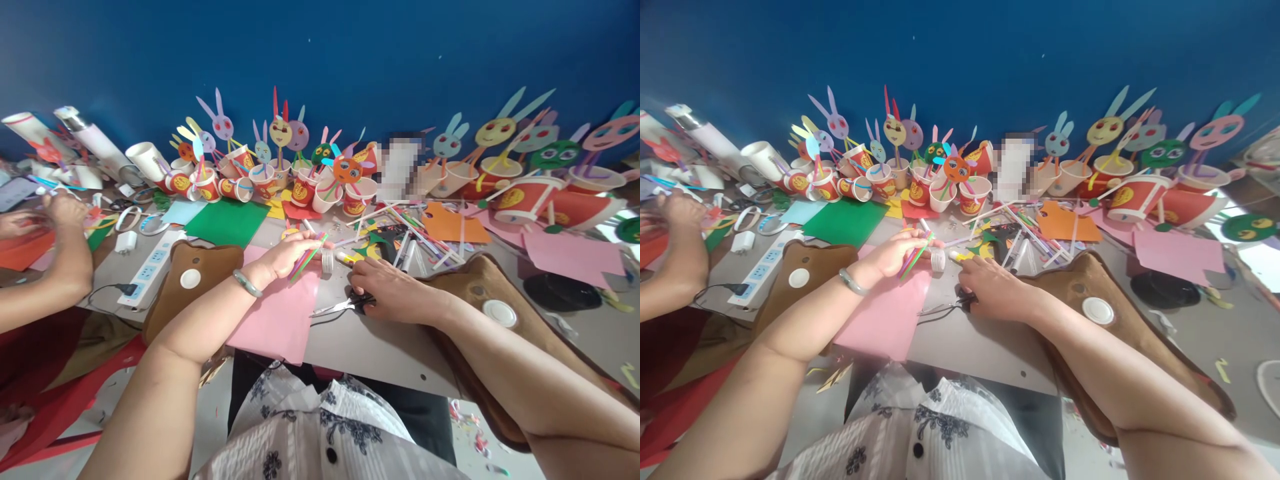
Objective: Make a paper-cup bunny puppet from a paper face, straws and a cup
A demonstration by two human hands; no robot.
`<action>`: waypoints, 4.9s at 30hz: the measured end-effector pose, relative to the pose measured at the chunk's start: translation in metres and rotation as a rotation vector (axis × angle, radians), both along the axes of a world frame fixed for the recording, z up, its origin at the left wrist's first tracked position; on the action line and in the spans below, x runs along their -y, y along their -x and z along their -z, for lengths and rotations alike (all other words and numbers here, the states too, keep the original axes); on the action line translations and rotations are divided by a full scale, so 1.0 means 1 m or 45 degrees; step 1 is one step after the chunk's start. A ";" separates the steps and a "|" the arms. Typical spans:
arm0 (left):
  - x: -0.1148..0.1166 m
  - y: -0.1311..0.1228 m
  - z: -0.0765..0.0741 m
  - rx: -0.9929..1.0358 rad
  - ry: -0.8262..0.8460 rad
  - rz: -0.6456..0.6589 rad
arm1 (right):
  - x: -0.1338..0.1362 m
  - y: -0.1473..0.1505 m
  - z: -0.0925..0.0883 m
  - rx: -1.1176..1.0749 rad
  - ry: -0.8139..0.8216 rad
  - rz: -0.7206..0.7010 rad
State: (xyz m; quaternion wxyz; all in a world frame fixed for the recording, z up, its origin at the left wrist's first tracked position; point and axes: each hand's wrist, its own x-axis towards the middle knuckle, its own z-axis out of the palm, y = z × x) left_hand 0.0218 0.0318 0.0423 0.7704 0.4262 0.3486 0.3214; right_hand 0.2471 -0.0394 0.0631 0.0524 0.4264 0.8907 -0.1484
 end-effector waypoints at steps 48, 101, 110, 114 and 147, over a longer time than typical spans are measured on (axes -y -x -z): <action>0.005 0.019 -0.009 -0.133 -0.270 0.527 | -0.006 -0.041 -0.043 -0.130 -0.158 0.063; 0.027 -0.011 -0.017 0.051 0.204 0.169 | -0.009 0.006 0.012 -0.845 -0.615 -0.192; 0.022 -0.006 -0.010 0.050 0.196 0.270 | -0.008 0.000 0.006 -0.907 -0.445 -0.336; 0.020 -0.004 -0.008 0.024 0.170 0.290 | -0.009 -0.002 0.006 -0.867 -0.515 -0.401; 0.014 -0.005 -0.003 -0.055 -0.059 -0.050 | -0.042 -0.030 0.032 -0.711 -0.801 0.572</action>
